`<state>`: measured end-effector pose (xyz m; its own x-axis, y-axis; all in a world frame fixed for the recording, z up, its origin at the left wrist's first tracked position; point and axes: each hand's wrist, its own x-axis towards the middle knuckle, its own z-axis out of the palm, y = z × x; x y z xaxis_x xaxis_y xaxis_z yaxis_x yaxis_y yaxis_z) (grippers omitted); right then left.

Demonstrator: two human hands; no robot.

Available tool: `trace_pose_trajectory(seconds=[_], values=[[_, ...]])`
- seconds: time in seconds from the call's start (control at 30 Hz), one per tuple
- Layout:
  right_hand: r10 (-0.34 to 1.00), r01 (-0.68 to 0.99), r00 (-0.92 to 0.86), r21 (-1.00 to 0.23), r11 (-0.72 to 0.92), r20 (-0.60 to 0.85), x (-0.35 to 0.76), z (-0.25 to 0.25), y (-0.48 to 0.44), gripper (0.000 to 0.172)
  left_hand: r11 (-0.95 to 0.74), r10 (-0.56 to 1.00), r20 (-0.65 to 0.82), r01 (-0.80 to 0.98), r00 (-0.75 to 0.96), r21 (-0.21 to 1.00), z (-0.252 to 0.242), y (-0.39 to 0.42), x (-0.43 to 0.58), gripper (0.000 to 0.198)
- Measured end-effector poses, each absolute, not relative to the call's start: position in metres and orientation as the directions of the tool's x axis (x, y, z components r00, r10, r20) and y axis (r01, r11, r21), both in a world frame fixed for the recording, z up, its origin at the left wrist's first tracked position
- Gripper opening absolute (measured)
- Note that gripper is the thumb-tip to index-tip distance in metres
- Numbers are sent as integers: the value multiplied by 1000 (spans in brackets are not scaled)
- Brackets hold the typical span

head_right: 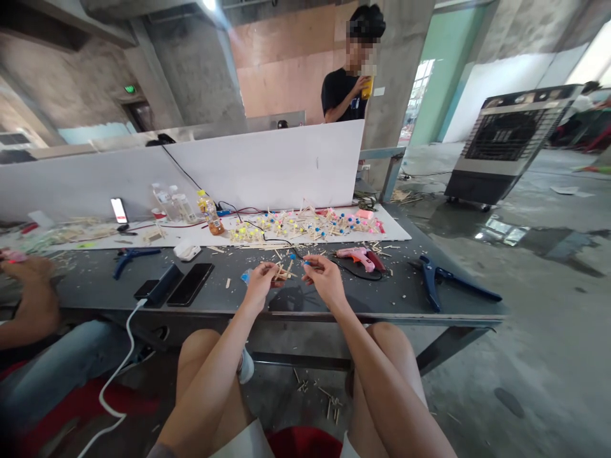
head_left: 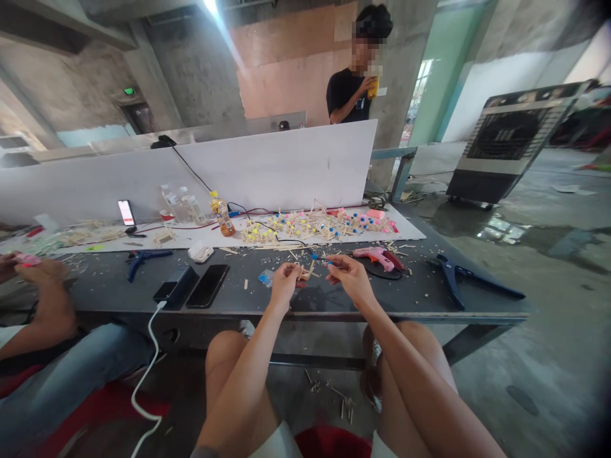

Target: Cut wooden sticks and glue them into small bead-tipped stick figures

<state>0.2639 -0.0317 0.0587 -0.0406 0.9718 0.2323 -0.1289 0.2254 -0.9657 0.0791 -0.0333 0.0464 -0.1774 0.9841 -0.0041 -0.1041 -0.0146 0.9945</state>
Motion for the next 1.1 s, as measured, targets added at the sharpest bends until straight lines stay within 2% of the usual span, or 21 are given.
trace_pose_trajectory(seconds=[0.13, 0.3, 0.4, 0.57, 0.77, 1.1], values=[[976, -134, -40, -969, 208, 215, 261, 58, -31, 46, -65, 980, 39, -129, -197, 990, 48, -35, 80, 20], [975, -111, -22, -970, 218, 221, 260, 58, -31, 44, -245, 938, 253, 62, -238, 968, 50, -37, 78, 25], [977, -123, -36, -971, 205, 210, 260, 57, -30, 48, -308, 916, 325, 103, -238, 946, 52, -39, 75, 26], [970, -66, -36, -969, 239, 242, 258, 54, -29, 44, -359, 894, 370, 89, -252, 929, 60, -42, 75, 30], [963, -119, -71, -961, 249, 258, 251, 51, -30, 44, -421, 878, 413, 18, -243, 907, 63, -46, 77, 29], [953, -129, -64, -950, 286, 295, 248, 54, -32, 40, -416, 876, 411, 37, -253, 909, 64, -46, 78, 33]])
